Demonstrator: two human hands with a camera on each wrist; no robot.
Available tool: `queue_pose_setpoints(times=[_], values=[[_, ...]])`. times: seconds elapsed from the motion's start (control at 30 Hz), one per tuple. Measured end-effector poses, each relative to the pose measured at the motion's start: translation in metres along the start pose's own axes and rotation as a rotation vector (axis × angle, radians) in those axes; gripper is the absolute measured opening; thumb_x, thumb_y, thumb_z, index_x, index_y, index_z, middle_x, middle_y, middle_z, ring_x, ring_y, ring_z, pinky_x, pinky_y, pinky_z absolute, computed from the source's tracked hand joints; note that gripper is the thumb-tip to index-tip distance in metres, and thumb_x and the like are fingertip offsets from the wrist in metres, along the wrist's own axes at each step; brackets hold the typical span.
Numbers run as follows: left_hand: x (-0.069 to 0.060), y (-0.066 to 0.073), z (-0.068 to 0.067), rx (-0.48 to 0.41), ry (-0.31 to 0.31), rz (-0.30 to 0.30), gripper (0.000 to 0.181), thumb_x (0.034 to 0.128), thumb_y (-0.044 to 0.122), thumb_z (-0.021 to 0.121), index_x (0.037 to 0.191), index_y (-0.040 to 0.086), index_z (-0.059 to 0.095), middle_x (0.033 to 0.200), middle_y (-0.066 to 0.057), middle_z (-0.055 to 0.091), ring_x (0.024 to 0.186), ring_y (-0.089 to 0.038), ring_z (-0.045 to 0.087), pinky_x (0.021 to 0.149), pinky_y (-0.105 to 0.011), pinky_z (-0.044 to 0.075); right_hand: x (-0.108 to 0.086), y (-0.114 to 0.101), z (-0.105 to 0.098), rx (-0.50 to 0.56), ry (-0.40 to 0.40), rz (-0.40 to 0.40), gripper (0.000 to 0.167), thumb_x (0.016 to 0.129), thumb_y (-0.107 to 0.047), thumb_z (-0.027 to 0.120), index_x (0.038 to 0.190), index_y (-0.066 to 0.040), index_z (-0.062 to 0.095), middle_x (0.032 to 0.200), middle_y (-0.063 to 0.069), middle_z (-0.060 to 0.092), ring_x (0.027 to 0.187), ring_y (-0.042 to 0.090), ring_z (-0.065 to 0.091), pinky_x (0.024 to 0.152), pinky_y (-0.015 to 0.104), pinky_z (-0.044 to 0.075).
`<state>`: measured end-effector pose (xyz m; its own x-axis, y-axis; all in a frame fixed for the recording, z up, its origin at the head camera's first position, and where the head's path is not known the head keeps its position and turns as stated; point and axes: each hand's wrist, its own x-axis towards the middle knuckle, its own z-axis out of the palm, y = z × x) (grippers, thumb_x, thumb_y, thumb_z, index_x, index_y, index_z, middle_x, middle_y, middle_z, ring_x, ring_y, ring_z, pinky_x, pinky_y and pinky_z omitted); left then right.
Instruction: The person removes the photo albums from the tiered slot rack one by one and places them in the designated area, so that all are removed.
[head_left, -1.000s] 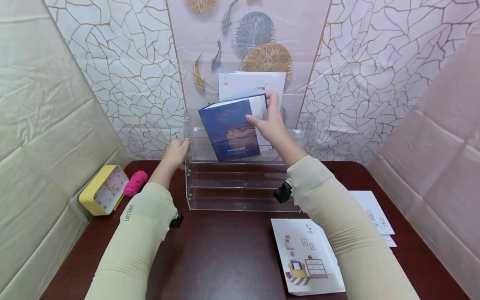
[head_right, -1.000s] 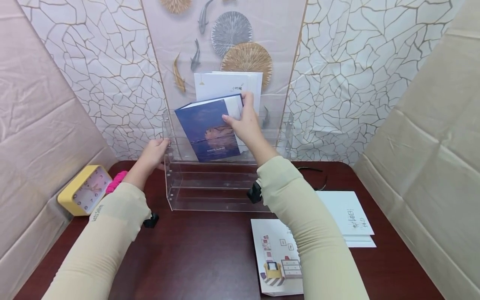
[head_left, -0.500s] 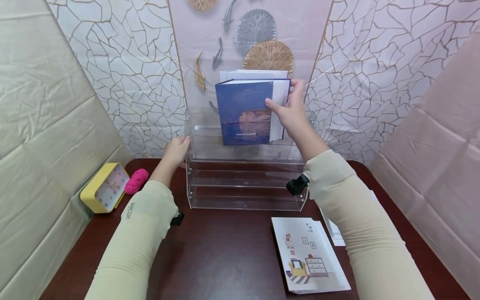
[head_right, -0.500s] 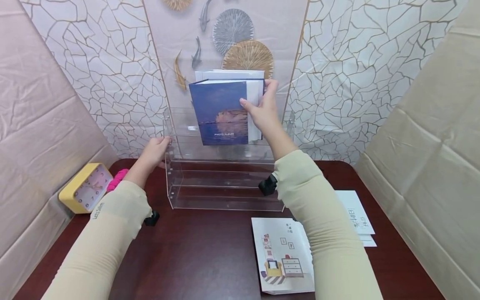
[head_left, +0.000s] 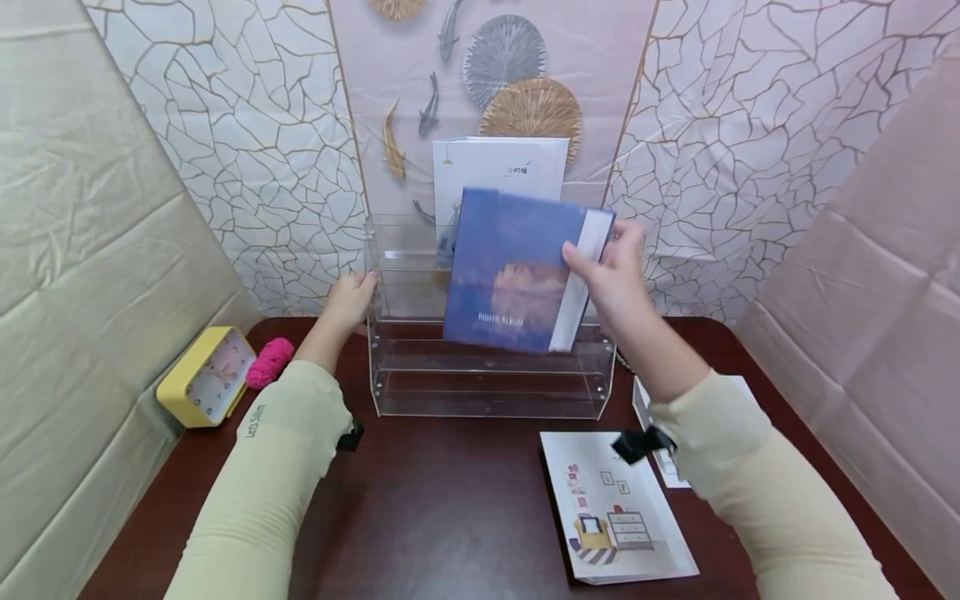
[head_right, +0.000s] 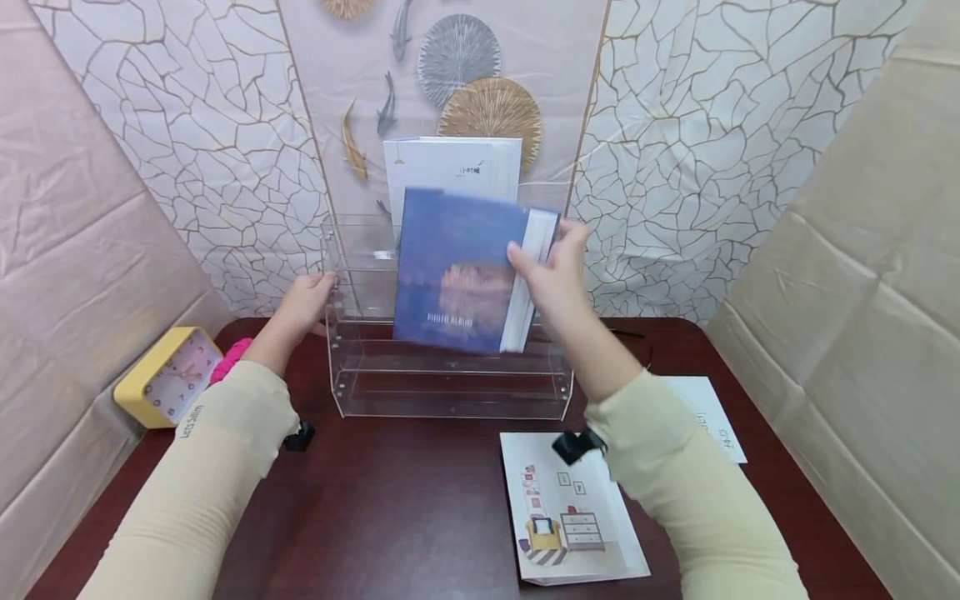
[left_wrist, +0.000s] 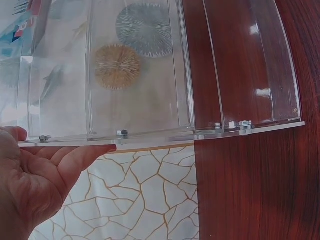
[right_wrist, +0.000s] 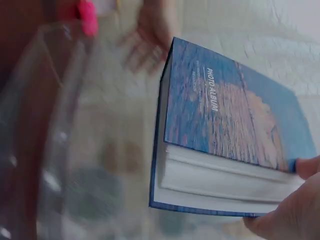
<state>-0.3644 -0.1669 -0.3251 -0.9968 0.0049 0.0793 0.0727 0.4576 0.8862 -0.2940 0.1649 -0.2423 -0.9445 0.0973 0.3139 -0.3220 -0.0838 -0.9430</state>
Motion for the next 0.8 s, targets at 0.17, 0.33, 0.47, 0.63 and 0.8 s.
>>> queue_pose_setpoints(times=[0.17, 0.33, 0.47, 0.63, 0.8], values=[[0.000, 0.000, 0.000, 0.024, 0.020, 0.012, 0.037, 0.1003, 0.032, 0.033, 0.076, 0.005, 0.042, 0.061, -0.004, 0.041, 0.060, -0.025, 0.052, 0.052, -0.041, 0.058, -0.043, 0.036, 0.000, -0.058, -0.049, 0.247, 0.052, 0.090, 0.002, 0.055, 0.121, -0.007, 0.015, 0.107, 0.017, 0.052, 0.078, 0.016, 0.061, 0.073, 0.029, 0.057], [0.002, 0.001, 0.001, 0.008, 0.021, -0.003, 0.040, 0.0999, 0.033, 0.033, 0.086, -0.001, 0.049, 0.068, -0.009, 0.046, 0.070, -0.033, 0.058, 0.052, -0.041, 0.059, -0.081, 0.083, 0.010, -0.121, -0.075, 0.413, 0.049, 0.090, 0.003, 0.055, 0.119, -0.001, 0.016, 0.105, 0.019, 0.048, 0.081, 0.020, 0.056, 0.074, 0.030, 0.054], [0.003, 0.000, 0.001, -0.006, 0.011, -0.018, 0.045, 0.1001, 0.034, 0.032, 0.100, -0.005, 0.054, 0.078, -0.013, 0.049, 0.077, -0.036, 0.060, 0.053, -0.041, 0.059, -0.105, 0.117, 0.018, -0.203, -0.119, 0.531, 0.048, 0.091, -0.003, 0.057, 0.117, 0.000, 0.017, 0.113, 0.022, 0.042, 0.100, 0.032, 0.048, 0.088, 0.043, 0.045], [0.003, 0.000, 0.001, -0.017, 0.004, -0.030, 0.044, 0.1003, 0.035, 0.032, 0.095, -0.005, 0.050, 0.073, -0.012, 0.045, 0.070, -0.029, 0.056, 0.055, -0.042, 0.059, -0.119, 0.142, 0.023, -0.267, -0.171, 0.564, 0.049, 0.092, -0.006, 0.056, 0.118, 0.000, 0.015, 0.118, 0.027, 0.037, 0.112, 0.040, 0.043, 0.093, 0.051, 0.041], [0.002, 0.000, 0.000, -0.022, -0.007, -0.039, 0.045, 0.1003, 0.036, 0.031, 0.098, -0.004, 0.051, 0.077, -0.013, 0.045, 0.078, -0.034, 0.056, 0.057, -0.042, 0.059, -0.122, 0.152, 0.024, -0.299, -0.172, 0.554, 0.047, 0.093, -0.006, 0.054, 0.119, 0.001, 0.015, 0.113, 0.027, 0.040, 0.107, 0.038, 0.048, 0.087, 0.046, 0.046]])
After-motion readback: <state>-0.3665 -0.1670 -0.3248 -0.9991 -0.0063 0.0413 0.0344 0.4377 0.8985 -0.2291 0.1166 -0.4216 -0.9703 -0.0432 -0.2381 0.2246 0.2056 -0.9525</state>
